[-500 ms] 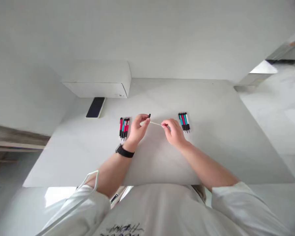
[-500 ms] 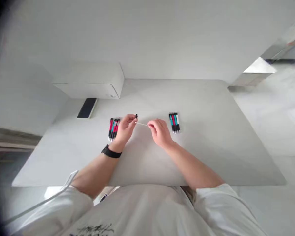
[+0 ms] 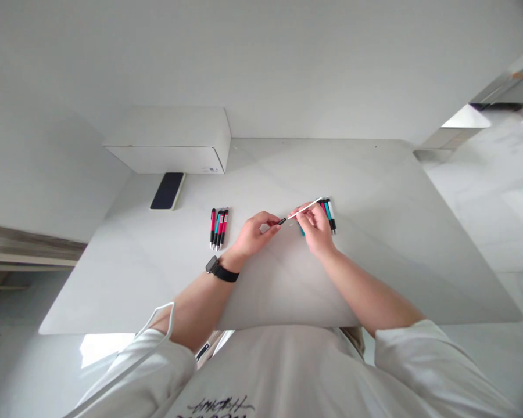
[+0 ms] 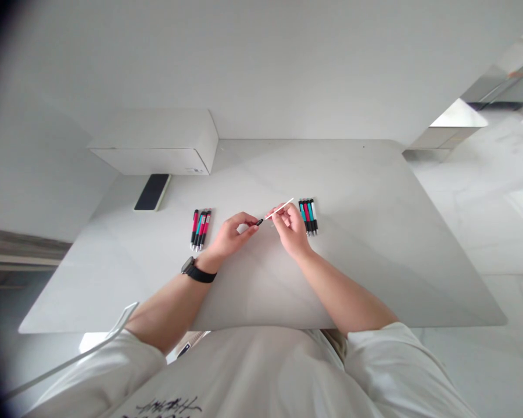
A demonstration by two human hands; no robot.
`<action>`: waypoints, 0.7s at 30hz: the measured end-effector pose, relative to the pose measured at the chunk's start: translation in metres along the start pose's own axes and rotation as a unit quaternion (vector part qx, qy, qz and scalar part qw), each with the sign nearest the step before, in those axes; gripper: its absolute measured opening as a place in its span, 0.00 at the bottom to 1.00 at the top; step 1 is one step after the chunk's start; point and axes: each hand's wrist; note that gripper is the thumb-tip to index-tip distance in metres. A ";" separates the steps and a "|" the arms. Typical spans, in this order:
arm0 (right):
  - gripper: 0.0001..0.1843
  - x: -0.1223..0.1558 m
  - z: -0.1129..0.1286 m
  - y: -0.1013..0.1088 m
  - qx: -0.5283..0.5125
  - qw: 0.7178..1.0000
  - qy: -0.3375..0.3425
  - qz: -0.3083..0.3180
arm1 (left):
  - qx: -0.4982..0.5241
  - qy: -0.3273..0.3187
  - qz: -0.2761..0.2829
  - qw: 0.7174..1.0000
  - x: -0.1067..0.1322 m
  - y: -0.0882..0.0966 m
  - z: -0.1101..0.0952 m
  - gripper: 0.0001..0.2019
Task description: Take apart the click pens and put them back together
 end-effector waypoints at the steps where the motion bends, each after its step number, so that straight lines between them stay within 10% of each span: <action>1: 0.17 0.000 0.000 0.000 0.002 1.000 -0.003 0.006 | 0.000 -0.002 0.001 1.000 0.000 0.000 0.000 0.12; 21: 0.18 0.003 -0.010 0.005 0.077 0.996 -0.024 0.039 | 0.003 -0.003 -0.007 1.000 0.000 0.000 -0.001 0.12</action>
Point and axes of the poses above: each hand's wrist, its own x-axis away from the middle knuckle, its own y-axis out of the back of the hand, z = x × y, and after that the axes turned 11 degrees about z, right-handed
